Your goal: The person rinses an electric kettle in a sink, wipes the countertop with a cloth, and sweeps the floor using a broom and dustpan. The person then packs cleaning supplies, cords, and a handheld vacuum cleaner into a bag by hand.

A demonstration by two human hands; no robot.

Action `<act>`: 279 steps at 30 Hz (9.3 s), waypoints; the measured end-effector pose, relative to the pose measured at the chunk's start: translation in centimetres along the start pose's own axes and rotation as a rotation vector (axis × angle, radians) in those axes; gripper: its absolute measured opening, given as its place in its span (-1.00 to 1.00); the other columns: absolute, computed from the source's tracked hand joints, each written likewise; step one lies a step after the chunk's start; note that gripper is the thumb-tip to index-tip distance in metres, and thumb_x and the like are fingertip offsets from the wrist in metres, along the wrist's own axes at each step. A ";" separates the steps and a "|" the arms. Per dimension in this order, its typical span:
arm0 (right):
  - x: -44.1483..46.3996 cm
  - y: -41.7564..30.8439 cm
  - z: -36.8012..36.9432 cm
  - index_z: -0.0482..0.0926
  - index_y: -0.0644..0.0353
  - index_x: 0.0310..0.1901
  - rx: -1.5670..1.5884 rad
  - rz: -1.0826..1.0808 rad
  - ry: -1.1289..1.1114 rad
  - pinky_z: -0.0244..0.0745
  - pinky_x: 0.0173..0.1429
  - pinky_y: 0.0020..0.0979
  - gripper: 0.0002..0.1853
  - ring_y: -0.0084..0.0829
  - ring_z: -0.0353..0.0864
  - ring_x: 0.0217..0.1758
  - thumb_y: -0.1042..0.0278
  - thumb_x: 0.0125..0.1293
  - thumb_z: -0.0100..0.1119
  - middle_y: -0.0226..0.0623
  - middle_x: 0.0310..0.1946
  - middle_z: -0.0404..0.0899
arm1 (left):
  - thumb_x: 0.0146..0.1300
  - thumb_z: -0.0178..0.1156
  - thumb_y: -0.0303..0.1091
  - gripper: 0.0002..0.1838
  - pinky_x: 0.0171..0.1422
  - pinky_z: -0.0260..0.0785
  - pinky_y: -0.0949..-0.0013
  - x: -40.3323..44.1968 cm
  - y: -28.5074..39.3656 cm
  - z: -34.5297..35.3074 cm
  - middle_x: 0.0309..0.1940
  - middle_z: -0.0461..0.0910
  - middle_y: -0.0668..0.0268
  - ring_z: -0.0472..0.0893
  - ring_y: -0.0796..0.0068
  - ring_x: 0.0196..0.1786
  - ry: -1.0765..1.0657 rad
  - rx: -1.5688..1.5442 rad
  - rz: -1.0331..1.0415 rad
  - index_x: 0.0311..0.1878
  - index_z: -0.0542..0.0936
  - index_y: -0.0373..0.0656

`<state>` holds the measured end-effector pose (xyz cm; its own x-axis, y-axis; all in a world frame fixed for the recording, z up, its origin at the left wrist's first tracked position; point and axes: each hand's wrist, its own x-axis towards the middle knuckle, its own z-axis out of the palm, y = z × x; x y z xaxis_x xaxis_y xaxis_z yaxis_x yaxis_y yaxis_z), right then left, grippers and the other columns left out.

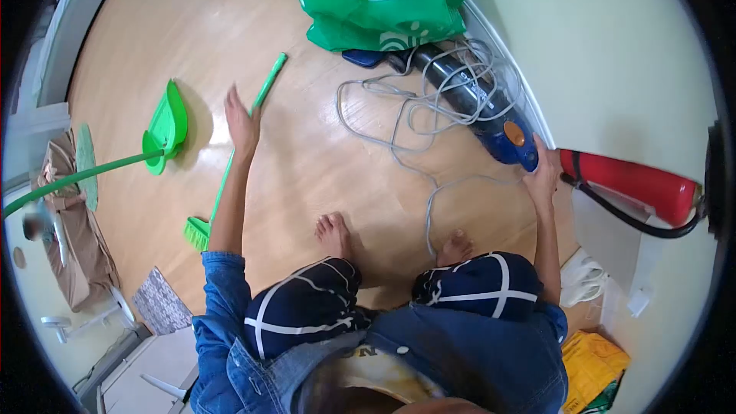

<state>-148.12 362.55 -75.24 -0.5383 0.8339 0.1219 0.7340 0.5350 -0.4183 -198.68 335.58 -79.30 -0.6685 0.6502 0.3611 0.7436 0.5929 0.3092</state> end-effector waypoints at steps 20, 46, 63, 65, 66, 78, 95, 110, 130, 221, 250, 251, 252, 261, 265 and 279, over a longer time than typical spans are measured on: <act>-19.7 -2.5 -1.4 0.35 0.18 0.07 0.180 0.496 0.062 0.37 -0.07 -0.39 -0.37 -0.24 0.52 -0.12 0.55 -0.19 0.17 -0.05 -0.16 0.49 | -0.10 0.03 -0.58 -0.79 0.08 0.16 0.32 7.2 13.5 -10.6 -0.34 0.49 0.36 0.45 0.45 -0.21 -0.523 -0.485 0.705 -0.32 0.44 -0.15; -26.6 -5.9 -3.6 0.33 0.23 0.08 0.451 0.708 0.094 0.37 -0.08 -0.46 -0.22 -0.44 0.47 -0.12 0.71 -0.42 0.01 -0.16 -0.08 0.46 | -0.09 0.08 -0.45 -0.73 -0.29 0.38 0.33 11.7 19.6 1.8 -0.38 0.48 0.29 0.50 0.36 -0.22 0.068 -0.451 0.071 -0.23 0.51 0.00; -19.5 -6.0 -6.3 0.33 0.26 0.07 0.360 0.356 -0.140 0.35 -0.01 -0.47 -0.24 -0.40 0.49 -0.11 0.70 -0.39 0.14 -0.11 -0.08 0.46 | 0.01 0.08 -0.41 -0.81 -0.21 0.38 0.38 13.8 22.2 0.1 -0.29 0.55 0.24 0.52 0.42 -0.25 -0.450 -0.694 0.119 -0.26 0.56 -0.13; -17.6 -6.8 -5.6 0.33 0.27 0.08 0.412 0.365 -0.184 0.35 -0.03 -0.48 -0.24 -0.42 0.49 -0.14 0.71 -0.38 0.12 -0.17 -0.12 0.48 | 0.02 0.06 -0.40 -0.81 -0.20 0.38 0.38 13.5 21.3 -0.7 -0.29 0.55 0.24 0.52 0.42 -0.24 -0.517 -0.921 0.118 -0.26 0.56 -0.15; -16.9 -7.1 -5.4 0.32 0.27 0.08 0.437 0.370 -0.210 0.36 -0.03 -0.49 -0.24 -0.43 0.49 -0.15 0.71 -0.38 0.11 -0.20 -0.14 0.49 | 0.03 0.05 -0.40 -0.81 -0.19 0.38 0.37 13.5 20.6 -1.0 -0.29 0.55 0.24 0.52 0.41 -0.24 -0.530 -1.009 0.110 -0.27 0.55 -0.16; -10.8 -7.1 -1.4 0.28 0.37 0.09 0.606 0.507 -0.021 0.34 -0.03 -0.52 -0.27 -0.48 0.43 -0.11 0.80 -0.32 0.05 -0.21 -0.09 0.43 | -0.32 0.29 -0.48 -0.25 0.09 0.20 0.25 12.0 21.5 -0.2 0.08 0.30 0.41 0.27 0.38 0.15 -0.160 -0.067 1.080 0.08 0.36 0.25; -13.2 -8.9 0.8 0.26 0.33 0.12 0.616 0.486 0.078 0.35 -0.31 -0.63 -0.24 -0.62 0.41 -0.37 0.73 -0.35 0.05 -0.36 -0.25 0.44 | -0.19 0.26 -0.34 -0.15 0.17 0.00 -0.19 9.0 22.7 6.0 0.22 0.12 0.44 0.14 0.11 0.23 -0.038 0.241 0.878 0.20 0.11 0.46; -18.5 -11.1 -2.1 0.28 0.27 0.10 0.542 0.643 -0.145 0.31 -0.01 -0.52 -0.24 -0.51 0.43 -0.10 0.55 -0.33 0.21 -0.20 -0.12 0.46 | 0.11 -0.01 -0.23 -0.46 0.15 -0.02 -0.24 15.1 20.8 4.5 0.16 0.15 0.18 0.17 -0.04 0.18 -0.075 0.061 0.581 0.20 0.16 0.10; 6.5 -21.2 -1.4 0.06 0.33 0.21 0.854 0.192 -0.421 0.32 -0.24 -0.63 -0.21 -0.64 0.41 -0.34 0.58 -0.13 0.18 -0.35 -0.25 0.46 | 0.16 -0.08 0.10 -0.33 0.07 0.26 0.10 5.6 9.7 3.4 -0.09 0.38 0.05 0.40 0.24 0.02 -0.662 -1.379 -0.785 0.17 0.15 -0.24; 2.9 -18.3 -12.8 0.52 0.21 -0.24 0.888 -0.149 -0.132 0.32 -0.36 -0.63 -0.78 -0.65 0.42 -0.43 0.29 0.11 0.10 -0.42 -0.43 0.49 | 0.16 -0.13 -0.18 -0.48 -0.80 -0.17 0.71 -1.6 24.3 -30.0 -0.83 0.25 0.49 0.02 0.86 -0.86 -1.003 -1.267 0.000 -0.06 0.29 -0.56; -1.8 -23.2 -26.9 0.20 0.24 -0.37 1.837 -0.213 -0.330 -0.07 -0.65 -0.59 -0.80 -0.63 -0.05 -0.69 0.34 0.35 -0.38 -0.47 -0.72 0.09 | -0.12 0.11 -0.64 -0.81 -0.08 0.28 0.33 -3.8 23.4 -24.5 -0.12 0.31 0.19 0.39 0.31 -0.12 -0.303 -0.729 0.506 -0.38 0.38 -0.24; -1.8 -23.0 -26.9 0.20 0.24 -0.38 1.853 -0.211 -0.299 -0.06 -0.64 -0.58 -0.79 -0.63 -0.04 -0.68 0.34 0.35 -0.38 -0.45 -0.73 0.08 | -0.10 0.07 -0.67 -0.75 -0.18 0.39 0.41 -4.1 23.4 -24.4 -0.05 0.27 0.19 0.41 0.33 -0.12 -0.315 -0.690 0.472 -0.29 0.37 -0.24; -1.8 -22.9 -26.7 0.21 0.24 -0.39 1.884 -0.212 -0.293 -0.06 -0.63 -0.58 -0.80 -0.63 -0.05 -0.68 0.35 0.34 -0.35 -0.45 -0.73 0.08 | -0.10 0.06 -0.67 -0.73 -0.23 0.41 0.44 -4.4 23.4 -24.0 -0.04 0.27 0.19 0.40 0.35 -0.11 -0.280 -0.699 0.428 -0.27 0.36 -0.24; -3.0 -15.3 -28.0 0.28 0.17 -0.55 1.877 -0.393 0.118 -0.09 -0.62 -0.62 -0.82 -0.67 -0.05 -0.71 0.40 0.18 -0.06 -0.52 -0.78 0.08 | 0.05 0.06 -0.50 -0.80 -0.46 0.25 0.67 -5.2 19.5 -20.3 -0.47 0.47 0.42 0.39 0.73 -0.49 -0.544 -0.924 -0.049 -0.21 0.44 -0.26; -3.1 -15.1 -26.6 0.38 0.20 -0.58 2.027 -0.771 -0.290 -0.06 -0.70 -0.65 -0.81 -0.71 0.07 -0.79 0.35 0.08 0.12 -0.45 -0.79 0.29 | 0.12 0.12 -0.19 -0.76 -0.47 0.13 0.67 -3.4 17.8 -22.5 -0.62 0.39 0.52 0.33 0.76 -0.52 -0.959 -1.067 -0.077 -0.40 0.50 -0.19; -2.8 -25.8 -2.8 0.46 0.22 -0.58 -0.151 -0.745 -0.555 0.41 -0.46 -0.32 -0.90 -0.25 0.55 -0.45 0.39 -0.08 0.04 -0.17 -0.57 0.51 | 0.12 0.11 -0.32 -0.74 -0.64 0.08 0.70 -3.5 20.2 -24.0 -0.68 0.33 0.48 0.28 0.81 -0.66 -0.348 -1.539 -0.188 -0.61 0.32 -0.13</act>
<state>-164.39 346.85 -62.26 -0.9827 0.1070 -0.1515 0.1464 0.9490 -0.2792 -181.03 333.91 -53.23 -0.5578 0.8268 0.0730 -0.1883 -0.2117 0.9590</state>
